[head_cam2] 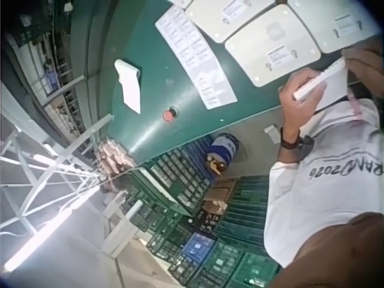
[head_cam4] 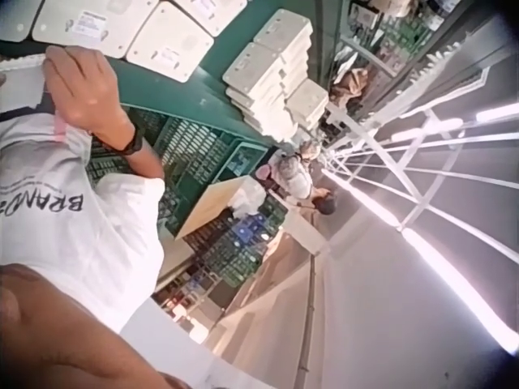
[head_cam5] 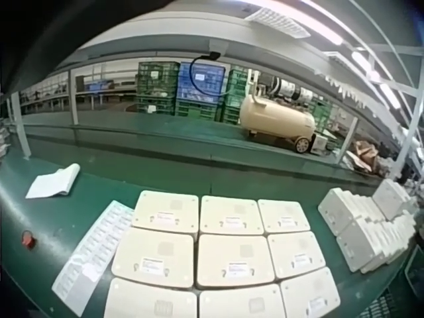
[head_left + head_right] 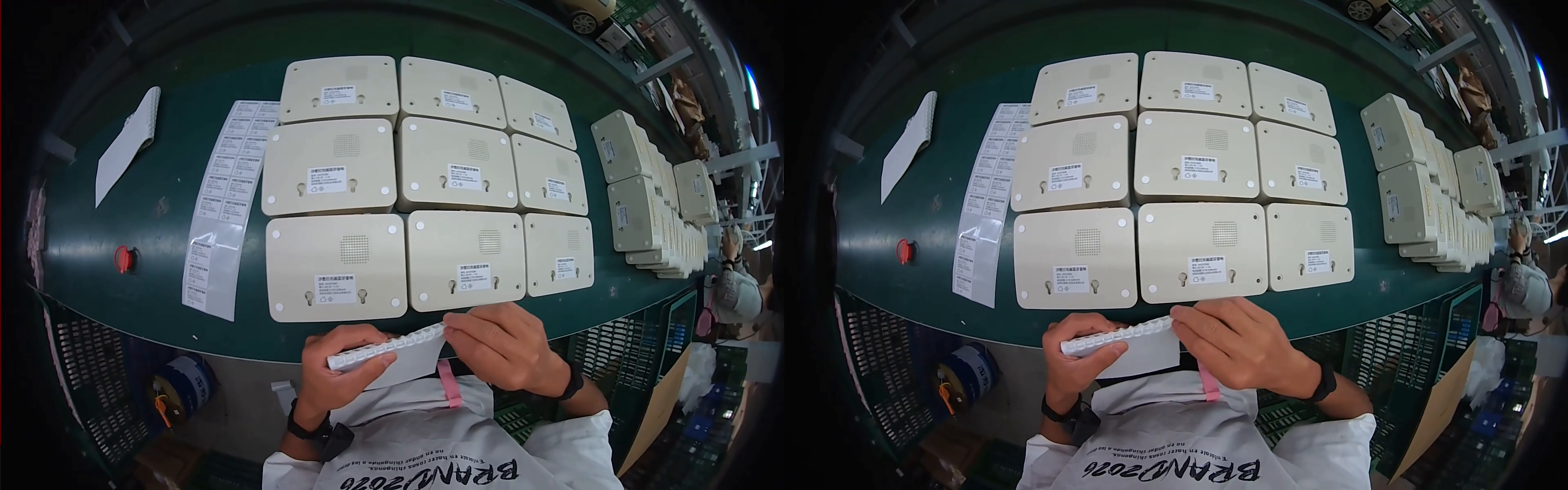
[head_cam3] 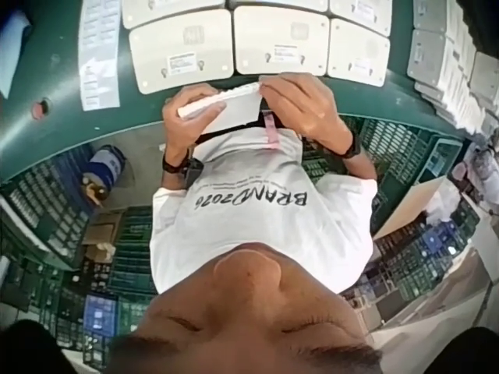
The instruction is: The person peels small white pads from a sheet and presses them onto the back of white plastic enclosures. They then place the enclosures onto a conveyor belt and transfer more units from a green plastic crate to the workbench.
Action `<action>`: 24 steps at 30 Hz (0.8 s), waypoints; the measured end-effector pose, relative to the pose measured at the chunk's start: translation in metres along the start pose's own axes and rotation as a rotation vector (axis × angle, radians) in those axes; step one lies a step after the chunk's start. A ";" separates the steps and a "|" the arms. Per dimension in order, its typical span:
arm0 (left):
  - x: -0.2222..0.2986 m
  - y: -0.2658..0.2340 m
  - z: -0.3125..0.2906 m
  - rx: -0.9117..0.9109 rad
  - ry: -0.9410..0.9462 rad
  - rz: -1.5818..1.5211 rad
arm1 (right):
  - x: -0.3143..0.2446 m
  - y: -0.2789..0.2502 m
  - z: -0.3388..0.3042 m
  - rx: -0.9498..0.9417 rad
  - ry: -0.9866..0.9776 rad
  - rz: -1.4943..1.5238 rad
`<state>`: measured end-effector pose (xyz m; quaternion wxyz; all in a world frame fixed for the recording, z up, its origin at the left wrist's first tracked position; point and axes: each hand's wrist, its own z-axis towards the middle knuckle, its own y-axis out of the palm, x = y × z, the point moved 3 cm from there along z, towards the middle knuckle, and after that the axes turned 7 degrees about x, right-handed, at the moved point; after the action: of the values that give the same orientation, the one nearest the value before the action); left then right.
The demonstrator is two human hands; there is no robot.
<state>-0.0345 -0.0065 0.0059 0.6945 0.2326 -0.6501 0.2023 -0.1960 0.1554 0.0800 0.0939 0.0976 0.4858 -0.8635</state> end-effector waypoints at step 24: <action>-0.002 0.000 -0.002 0.052 -0.037 0.039 | 0.055 -0.038 -0.026 -0.043 0.588 0.068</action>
<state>-0.0326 -0.0050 0.0039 0.6720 0.2416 -0.6617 0.2286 -0.2566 0.1935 0.0841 -0.0199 0.3579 0.5068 -0.7840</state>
